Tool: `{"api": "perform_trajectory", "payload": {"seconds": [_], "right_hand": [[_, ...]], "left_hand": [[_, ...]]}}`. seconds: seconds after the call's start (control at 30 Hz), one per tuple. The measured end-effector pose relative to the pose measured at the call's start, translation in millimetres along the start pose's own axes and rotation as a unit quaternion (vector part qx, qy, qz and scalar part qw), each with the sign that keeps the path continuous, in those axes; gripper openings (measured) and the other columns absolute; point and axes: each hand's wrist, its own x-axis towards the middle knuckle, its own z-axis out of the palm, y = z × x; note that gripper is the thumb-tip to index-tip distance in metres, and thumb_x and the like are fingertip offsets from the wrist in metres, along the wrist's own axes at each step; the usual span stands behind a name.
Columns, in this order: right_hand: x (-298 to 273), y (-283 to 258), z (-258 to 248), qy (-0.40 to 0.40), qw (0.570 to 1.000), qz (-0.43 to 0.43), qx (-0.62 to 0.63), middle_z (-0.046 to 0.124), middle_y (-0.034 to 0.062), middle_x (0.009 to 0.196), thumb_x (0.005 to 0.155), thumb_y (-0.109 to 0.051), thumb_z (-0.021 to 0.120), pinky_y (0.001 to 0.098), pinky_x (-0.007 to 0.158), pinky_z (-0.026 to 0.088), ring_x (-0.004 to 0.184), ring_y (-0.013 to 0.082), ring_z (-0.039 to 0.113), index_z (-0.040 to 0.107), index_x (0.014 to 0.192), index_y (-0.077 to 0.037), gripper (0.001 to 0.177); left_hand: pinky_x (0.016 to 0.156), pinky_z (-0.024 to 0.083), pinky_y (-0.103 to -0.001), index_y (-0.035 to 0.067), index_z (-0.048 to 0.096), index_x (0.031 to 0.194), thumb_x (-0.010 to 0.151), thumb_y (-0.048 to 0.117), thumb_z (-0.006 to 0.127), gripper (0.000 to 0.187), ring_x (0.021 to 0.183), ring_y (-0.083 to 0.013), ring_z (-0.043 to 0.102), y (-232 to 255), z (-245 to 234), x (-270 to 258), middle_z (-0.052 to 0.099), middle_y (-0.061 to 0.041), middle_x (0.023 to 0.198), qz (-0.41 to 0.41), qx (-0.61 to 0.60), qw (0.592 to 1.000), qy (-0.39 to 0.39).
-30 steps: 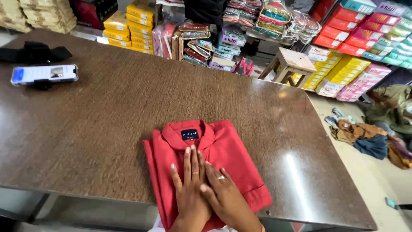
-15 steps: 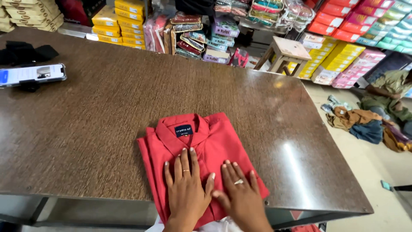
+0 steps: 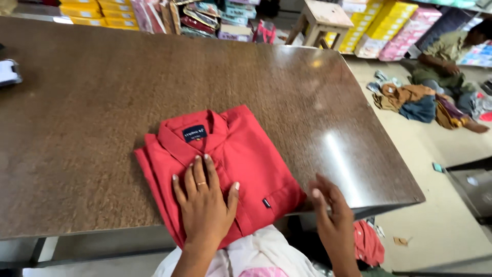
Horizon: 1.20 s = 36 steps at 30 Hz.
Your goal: The person folds a red shirt and places it into a clear plastic bag.
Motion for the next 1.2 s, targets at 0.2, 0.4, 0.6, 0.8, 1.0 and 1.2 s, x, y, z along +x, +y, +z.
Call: {"api": "perform_trajectory", "payload": {"seconds": [0.2, 0.4, 0.6, 0.8, 1.0, 1.2], "right_hand": [[-93.4, 74.5, 1.1, -0.328, 0.897, 0.215, 0.206, 0.080, 0.0172, 0.110, 0.103, -0.022, 0.056, 0.0335, 0.094, 0.058, 0.103, 0.0205, 0.076, 0.070, 0.122, 0.007, 0.037], [-78.3, -12.8, 68.7, -0.356, 0.770, 0.257, 0.463, 0.062, 0.0109, 0.145, 0.101, -0.036, 0.064, 0.0348, 0.117, 0.044, 0.135, 0.0190, 0.057, 0.050, 0.147, 0.003, 0.062], [-81.1, 0.0, 107.3, -0.296, 0.673, 0.385, 0.558, 0.058, 0.0029, 0.144, 0.092, -0.041, 0.073, 0.0391, 0.109, 0.047, 0.130, 0.0193, 0.056, 0.043, 0.153, -0.011, 0.074], [-81.1, -38.1, 81.5, -0.276, 0.747, 0.418, 0.436, 0.062, 0.0070, 0.139, 0.094, -0.042, 0.069, 0.0398, 0.101, 0.053, 0.124, 0.0195, 0.061, 0.051, 0.150, -0.004, 0.070], [-107.8, -17.9, 73.3, -0.266, 0.755, 0.332, 0.499, 0.059, 0.0060, 0.146, 0.100, -0.035, 0.070, 0.0337, 0.113, 0.048, 0.134, 0.0152, 0.057, 0.050, 0.151, -0.003, 0.064], [-100.8, -26.6, 67.0, -0.278, 0.756, 0.306, 0.508, 0.062, 0.0087, 0.131, 0.105, -0.026, 0.071, 0.0338, 0.104, 0.050, 0.122, 0.0158, 0.059, 0.055, 0.149, 0.002, 0.054]], "left_hand": [[0.118, 0.022, -0.063, -0.003, 0.042, 0.150, 0.093, 0.056, 0.053, 0.083, 0.138, -0.0378, 0.042, 1.5, -2.2, 0.4, 0.045, -0.023, 0.152, 0.003, 0.023, 1.000, -0.021], [0.109, 0.032, -0.060, -0.004, 0.043, 0.153, 0.096, 0.055, 0.055, 0.083, 0.136, -0.0401, 0.044, 1.5, 1.2, -8.9, 0.045, -0.024, 0.155, 0.012, 0.026, 0.999, -0.031], [0.109, 0.034, -0.060, -0.007, 0.044, 0.158, 0.102, 0.055, 0.055, 0.084, 0.139, -0.0417, 0.044, -2.6, -0.8, -17.4, 0.044, -0.026, 0.159, 0.045, 0.039, 0.997, -0.040], [0.112, 0.033, -0.057, -0.009, 0.044, 0.158, 0.106, 0.052, 0.055, 0.081, 0.136, -0.0399, 0.043, 0.5, -8.6, -26.7, 0.042, -0.025, 0.158, 0.079, 0.060, 0.994, -0.040], [0.111, 0.031, -0.059, -0.011, 0.044, 0.158, 0.108, 0.053, 0.053, 0.081, 0.138, -0.0409, 0.041, 7.0, -12.4, -42.9, 0.039, -0.025, 0.160, 0.099, 0.045, 0.993, -0.050], [0.109, 0.035, -0.061, -0.008, 0.037, 0.162, 0.108, 0.051, 0.050, 0.081, 0.138, -0.0462, 0.042, 0.5, -10.5, -31.5, 0.039, -0.027, 0.161, 0.094, 0.057, 0.990, -0.093]]}}
